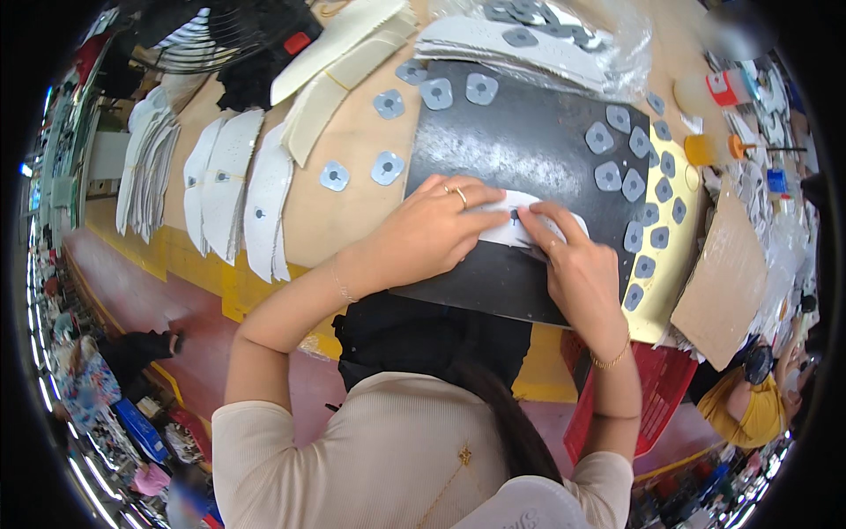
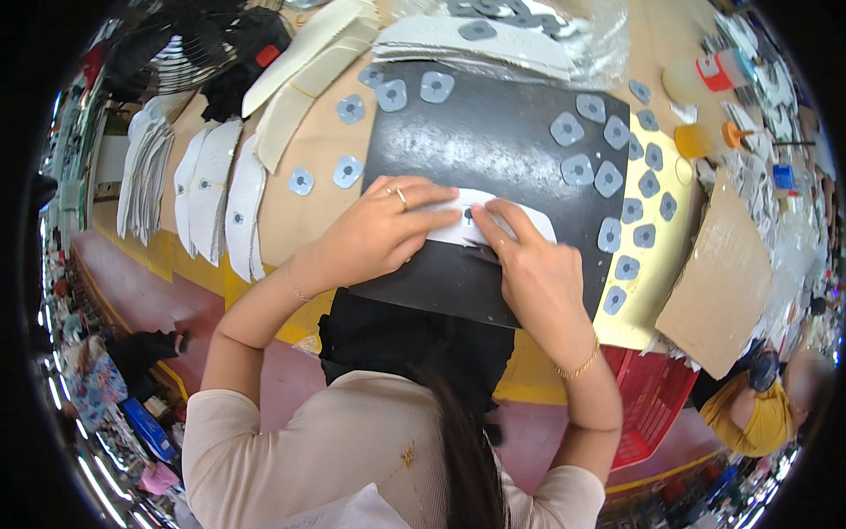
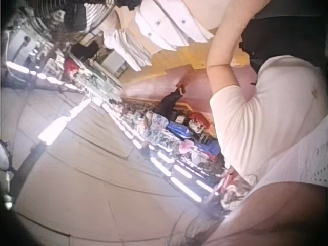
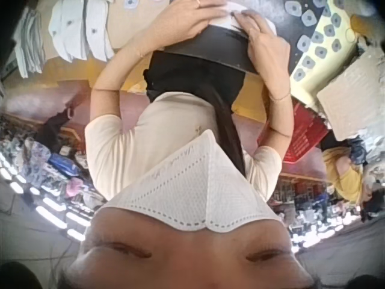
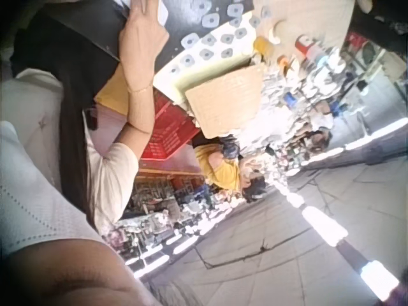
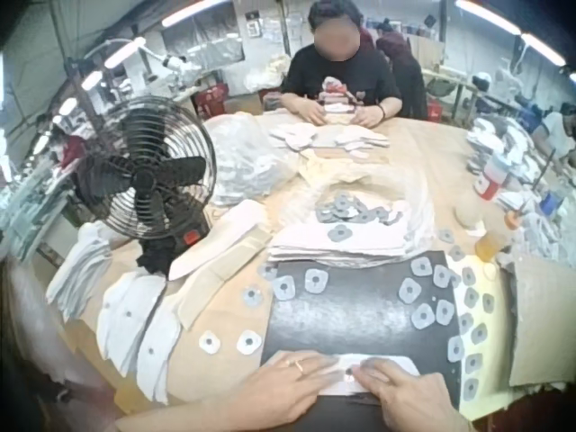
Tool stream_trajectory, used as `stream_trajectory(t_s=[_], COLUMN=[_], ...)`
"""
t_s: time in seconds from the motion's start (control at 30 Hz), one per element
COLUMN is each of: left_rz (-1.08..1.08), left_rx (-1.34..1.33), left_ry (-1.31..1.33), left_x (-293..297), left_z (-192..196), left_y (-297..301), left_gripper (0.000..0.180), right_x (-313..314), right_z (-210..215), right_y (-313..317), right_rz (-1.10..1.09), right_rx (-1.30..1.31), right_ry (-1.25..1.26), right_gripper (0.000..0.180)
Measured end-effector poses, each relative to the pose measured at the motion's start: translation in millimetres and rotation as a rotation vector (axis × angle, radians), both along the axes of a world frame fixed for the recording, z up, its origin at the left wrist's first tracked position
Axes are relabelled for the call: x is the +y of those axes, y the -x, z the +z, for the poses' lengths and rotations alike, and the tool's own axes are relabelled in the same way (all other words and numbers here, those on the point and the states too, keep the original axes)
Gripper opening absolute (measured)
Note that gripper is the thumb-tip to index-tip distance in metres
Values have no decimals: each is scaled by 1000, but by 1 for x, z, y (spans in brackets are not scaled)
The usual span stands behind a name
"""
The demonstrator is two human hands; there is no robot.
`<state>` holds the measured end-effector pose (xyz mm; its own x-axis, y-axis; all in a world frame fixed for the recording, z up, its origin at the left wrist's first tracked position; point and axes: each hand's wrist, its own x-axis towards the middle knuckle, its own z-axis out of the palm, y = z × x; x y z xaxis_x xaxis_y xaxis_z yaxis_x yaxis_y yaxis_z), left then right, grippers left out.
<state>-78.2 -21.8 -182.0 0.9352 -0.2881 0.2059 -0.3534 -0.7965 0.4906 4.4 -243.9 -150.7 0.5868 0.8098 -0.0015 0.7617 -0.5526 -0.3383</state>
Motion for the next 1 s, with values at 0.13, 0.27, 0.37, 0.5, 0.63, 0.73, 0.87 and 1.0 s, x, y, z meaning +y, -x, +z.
stream_trajectory(t_s=[0.13, 0.27, 0.37, 0.5, 0.63, 0.73, 0.87, 1.0], left_rz=[337, 465, 436, 462, 733, 1038, 1303, 1259], left_rx=[53, 144, 98, -105, -96, -159, -157, -229], left_ry=[58, 59, 190, 389, 704, 922, 165, -87], left_x=[-14, -24, -23, -15, 35, 84, 121, 95], left_z=[6, 8, -7, 9, 43, 32, 0, 22], left_y=[0, -5, -10, 27, 97, 140, 186, 135], left_gripper=[38, 31, 25, 16, 13, 19, 28, 27], right_x=[-1, 2, -4, -9, -13, -17, -12, -8], right_z=[3, -4, 0, 4, 0, -2, -6, -4], right_y=[31, 38, 34, 42, 47, 48, 50, 43], right_rz=[-89, -184, -196, -385, -388, -359, -354, -320], right_rx=[-23, 16, 225, 390, 361, 374, 407, 309], right_ry=[115, 14, -228, -579, -630, -545, -509, -436], right_gripper=[64, 61, 60, 53, 50, 50, 47, 29])
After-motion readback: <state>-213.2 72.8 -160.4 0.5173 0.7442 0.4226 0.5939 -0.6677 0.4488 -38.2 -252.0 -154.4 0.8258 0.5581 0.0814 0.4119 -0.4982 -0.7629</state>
